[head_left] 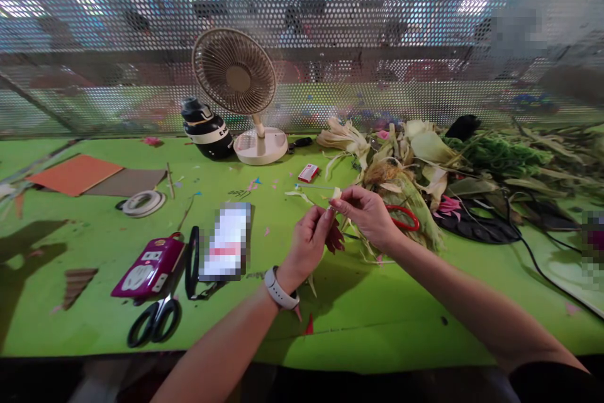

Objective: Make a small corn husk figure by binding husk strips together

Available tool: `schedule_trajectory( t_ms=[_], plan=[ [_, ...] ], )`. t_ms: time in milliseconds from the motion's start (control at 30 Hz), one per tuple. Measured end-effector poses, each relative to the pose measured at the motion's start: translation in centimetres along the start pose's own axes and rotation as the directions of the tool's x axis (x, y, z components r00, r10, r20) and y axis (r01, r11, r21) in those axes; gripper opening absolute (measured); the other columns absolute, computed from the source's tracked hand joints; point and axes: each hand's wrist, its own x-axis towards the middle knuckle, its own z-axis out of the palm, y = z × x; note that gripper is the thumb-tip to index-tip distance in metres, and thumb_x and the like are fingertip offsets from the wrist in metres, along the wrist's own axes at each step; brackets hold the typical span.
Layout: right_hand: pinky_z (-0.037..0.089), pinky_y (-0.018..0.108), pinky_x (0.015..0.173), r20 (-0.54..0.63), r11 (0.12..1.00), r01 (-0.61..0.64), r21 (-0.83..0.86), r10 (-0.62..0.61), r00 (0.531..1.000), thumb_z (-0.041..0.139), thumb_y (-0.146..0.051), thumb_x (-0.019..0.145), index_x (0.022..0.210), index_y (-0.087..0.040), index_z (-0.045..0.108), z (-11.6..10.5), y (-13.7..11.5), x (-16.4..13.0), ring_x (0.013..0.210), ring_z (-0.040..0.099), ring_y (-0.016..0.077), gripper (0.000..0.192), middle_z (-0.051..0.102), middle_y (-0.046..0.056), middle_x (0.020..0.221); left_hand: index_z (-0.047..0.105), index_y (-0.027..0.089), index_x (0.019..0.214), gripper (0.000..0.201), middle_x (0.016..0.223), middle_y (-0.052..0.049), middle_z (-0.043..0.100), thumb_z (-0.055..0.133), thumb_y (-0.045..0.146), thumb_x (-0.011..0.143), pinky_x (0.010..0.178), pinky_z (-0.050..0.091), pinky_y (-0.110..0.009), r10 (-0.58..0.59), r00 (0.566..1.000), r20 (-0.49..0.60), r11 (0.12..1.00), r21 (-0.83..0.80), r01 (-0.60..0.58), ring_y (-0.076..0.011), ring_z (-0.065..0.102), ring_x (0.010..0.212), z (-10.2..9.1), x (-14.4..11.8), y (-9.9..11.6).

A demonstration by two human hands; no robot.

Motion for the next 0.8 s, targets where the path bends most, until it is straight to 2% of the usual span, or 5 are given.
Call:
schedule_trajectory(
  t_ms=[200, 367, 567, 667, 800],
  plan=[
    [0.044, 0.023, 0.062, 0.05, 1.0, -0.012, 0.013, 0.011, 0.999, 0.074, -0.042, 0.069, 0.075, -0.017, 0.066, -0.09, -0.13, 0.07, 0.065, 0.055, 0.0094, 0.027, 0.063, -0.001, 0.071, 0.045, 0.018, 0.074, 0.034, 0.048, 0.006, 0.055, 0.048, 0.05, 0.087, 0.035, 0.042, -0.017, 0.008, 0.998, -0.06, 0.997, 0.071, -0.004, -0.0081, 0.052, 0.036, 0.08, -0.03, 0.25],
    [0.043, 0.023, 0.057, -0.007, 1.0, -0.011, -0.027, 0.01, 1.0, 0.076, -0.045, 0.065, 0.068, -0.017, 0.061, -0.16, 0.19, 0.19, 0.06, 0.053, 0.0097, 0.032, 0.06, -0.002, 0.063, 0.051, 0.018, 0.083, 0.033, 0.04, 0.009, 0.047, 0.049, 0.05, 0.086, 0.029, 0.031, -0.014, -0.034, 0.997, -0.071, 0.989, 0.142, 0.043, -0.0057, 0.042, 0.028, 0.18, -0.33, 0.54],
    [0.043, 0.024, 0.057, -0.035, 0.997, 0.033, -0.076, -0.036, 0.999, 0.075, -0.042, 0.067, 0.072, -0.018, 0.061, -0.31, 0.73, 0.2, 0.062, 0.054, 0.0104, 0.028, 0.061, -0.002, 0.067, 0.051, 0.019, 0.095, 0.032, 0.038, 0.011, 0.045, 0.05, 0.049, 0.086, 0.026, 0.029, -0.014, -0.048, 0.997, -0.059, 0.994, 0.099, 0.053, -0.0061, 0.039, 0.025, 0.22, -0.32, 0.6],
    [0.046, 0.025, 0.063, -0.036, 1.0, 0.001, -0.007, -0.001, 0.999, 0.077, -0.039, 0.066, 0.081, -0.019, 0.062, -0.27, 0.6, 0.27, 0.067, 0.058, 0.0107, 0.029, 0.064, -0.001, 0.073, 0.05, 0.019, 0.094, 0.031, 0.041, 0.009, 0.05, 0.051, 0.049, 0.086, 0.031, 0.036, -0.014, -0.045, 0.998, -0.051, 0.997, 0.063, 0.048, -0.0074, 0.047, 0.031, 0.15, -0.13, 0.47],
    [0.048, 0.026, 0.068, -0.017, 1.0, -0.012, -0.003, 0.011, 1.0, 0.076, -0.037, 0.067, 0.088, -0.019, 0.064, -0.34, 0.27, 0.14, 0.071, 0.06, 0.0111, 0.03, 0.066, 0.0, 0.078, 0.05, 0.017, 0.087, 0.031, 0.066, 0.0, 0.065, 0.053, 0.048, 0.085, 0.043, 0.048, -0.018, -0.041, 0.998, -0.043, 0.998, 0.036, 0.043, -0.0123, 0.066, 0.056, 0.11, 0.08, 0.26]
  ],
)
